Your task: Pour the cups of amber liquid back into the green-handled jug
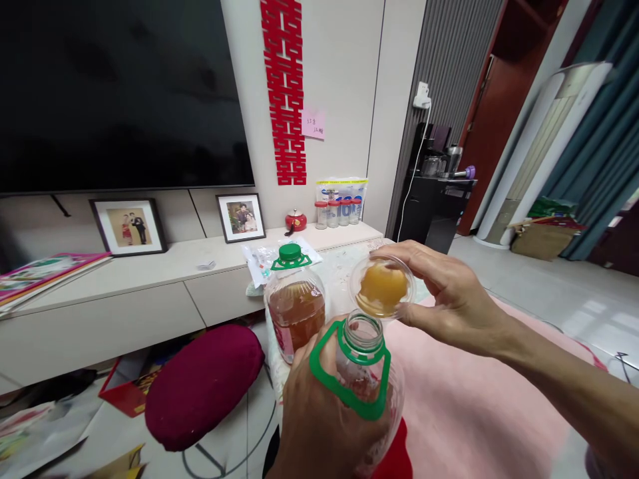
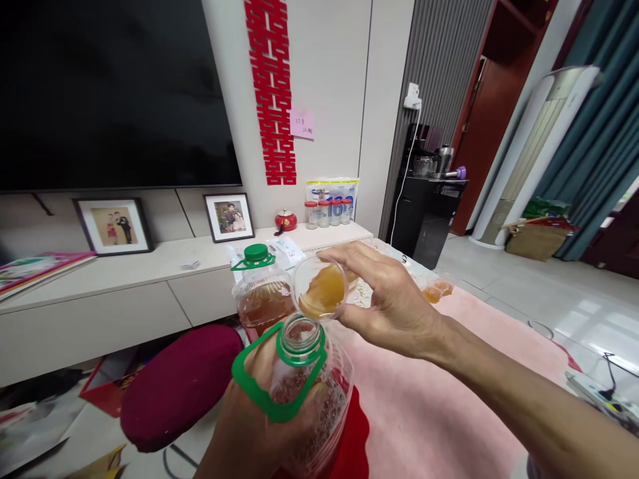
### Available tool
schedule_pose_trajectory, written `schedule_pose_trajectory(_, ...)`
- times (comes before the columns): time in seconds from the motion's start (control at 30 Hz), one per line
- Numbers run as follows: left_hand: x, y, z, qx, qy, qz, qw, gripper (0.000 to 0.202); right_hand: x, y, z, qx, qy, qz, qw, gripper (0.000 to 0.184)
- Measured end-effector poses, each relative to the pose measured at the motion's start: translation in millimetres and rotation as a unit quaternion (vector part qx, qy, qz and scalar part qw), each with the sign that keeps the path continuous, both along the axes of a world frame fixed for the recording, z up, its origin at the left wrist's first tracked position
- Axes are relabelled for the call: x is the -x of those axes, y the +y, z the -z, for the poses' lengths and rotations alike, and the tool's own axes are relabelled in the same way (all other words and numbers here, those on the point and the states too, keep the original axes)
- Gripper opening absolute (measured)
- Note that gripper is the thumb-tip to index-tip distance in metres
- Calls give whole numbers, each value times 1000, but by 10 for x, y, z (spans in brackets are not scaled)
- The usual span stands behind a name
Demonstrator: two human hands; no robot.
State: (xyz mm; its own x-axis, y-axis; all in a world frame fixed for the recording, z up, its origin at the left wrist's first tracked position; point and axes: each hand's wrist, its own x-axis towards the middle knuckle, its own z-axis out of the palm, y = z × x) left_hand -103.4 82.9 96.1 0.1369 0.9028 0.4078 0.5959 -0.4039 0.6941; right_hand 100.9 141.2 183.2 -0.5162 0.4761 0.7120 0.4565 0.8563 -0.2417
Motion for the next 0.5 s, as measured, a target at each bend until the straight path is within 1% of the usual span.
schedule_pose_trajectory(0.07,2,-1,9,7,1,4,1000,15,12,-12,-25,-16,-14,-3,1000,43)
schedule_pose_trajectory(0.17,6,0,7,6,-9,-2,1000,22,32,-35,-68,-37,-29,-5,999,49)
schedule_pose_trajectory(0.3,6,15,8,-14,-8,12,1000,19,48,-57,-114,-60,-40,-10,997,50)
schedule_pose_trajectory(0.4,2,25,22,-16,2,6,1000,21,47,-50,-126,-75,-43,-28,996,53)
schedule_pose_trajectory(0.5,3,21,42,-3,-15,6,1000,24,45,-31,-127,-91,-46,-48,994,56)
